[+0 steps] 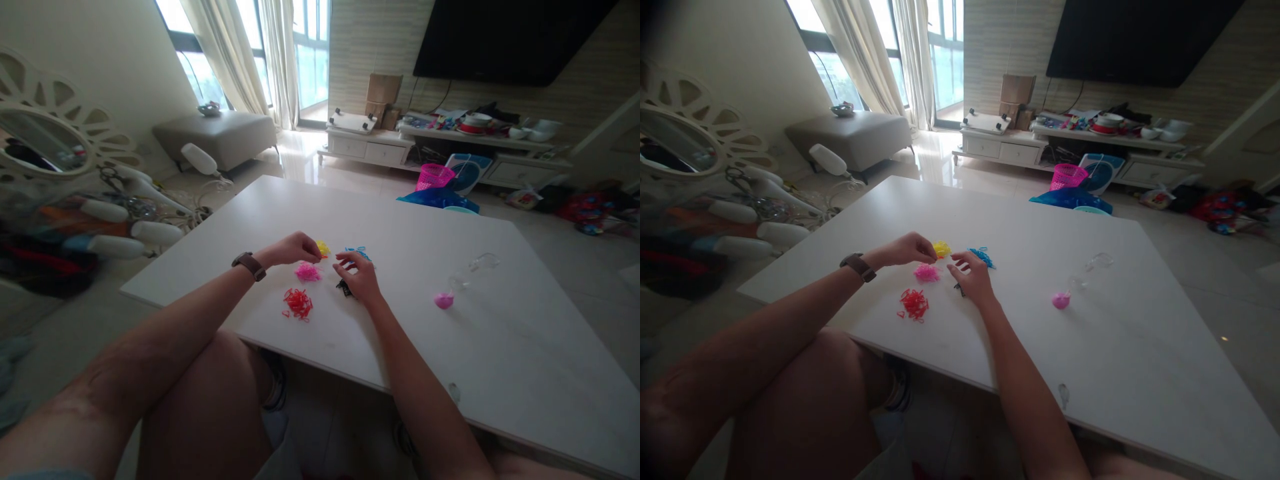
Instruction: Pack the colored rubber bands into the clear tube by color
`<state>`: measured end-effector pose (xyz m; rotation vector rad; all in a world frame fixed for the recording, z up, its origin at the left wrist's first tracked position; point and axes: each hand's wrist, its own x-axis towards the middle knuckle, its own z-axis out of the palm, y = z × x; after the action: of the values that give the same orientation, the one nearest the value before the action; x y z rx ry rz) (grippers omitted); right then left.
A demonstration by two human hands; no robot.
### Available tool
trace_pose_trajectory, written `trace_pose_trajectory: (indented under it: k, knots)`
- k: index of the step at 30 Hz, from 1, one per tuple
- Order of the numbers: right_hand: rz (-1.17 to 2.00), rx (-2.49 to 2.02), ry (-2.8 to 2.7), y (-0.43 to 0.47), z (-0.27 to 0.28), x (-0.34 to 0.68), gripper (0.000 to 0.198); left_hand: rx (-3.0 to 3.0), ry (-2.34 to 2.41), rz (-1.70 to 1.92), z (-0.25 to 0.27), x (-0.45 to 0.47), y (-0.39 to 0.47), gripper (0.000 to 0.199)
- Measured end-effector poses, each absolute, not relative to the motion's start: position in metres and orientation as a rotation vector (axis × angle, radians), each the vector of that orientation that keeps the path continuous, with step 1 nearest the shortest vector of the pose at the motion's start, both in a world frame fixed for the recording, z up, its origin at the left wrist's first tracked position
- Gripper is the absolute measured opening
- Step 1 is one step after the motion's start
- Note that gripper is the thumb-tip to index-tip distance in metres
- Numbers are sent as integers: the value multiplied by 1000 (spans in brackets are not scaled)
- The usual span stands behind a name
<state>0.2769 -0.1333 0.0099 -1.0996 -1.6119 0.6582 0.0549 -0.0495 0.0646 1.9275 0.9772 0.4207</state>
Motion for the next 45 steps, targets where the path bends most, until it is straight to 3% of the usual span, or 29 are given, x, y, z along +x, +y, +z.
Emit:
trace_pose_trajectory:
  k: [11,19,34,45]
  knots:
    - [740,-1126,-1538,-136,10,273,12,1861,819,404,64,75,-58,17]
    - [794,-1125,-1463,-133,5,274,12,1787,758,416,63,73,-59,29]
    - [763,-1096,-1535,-134,11,277,8,1892,961,442,71,62,-52,20]
    - [1160,-859,-2006,-156,8,247,8,1915,916,310,64,56,-50,24]
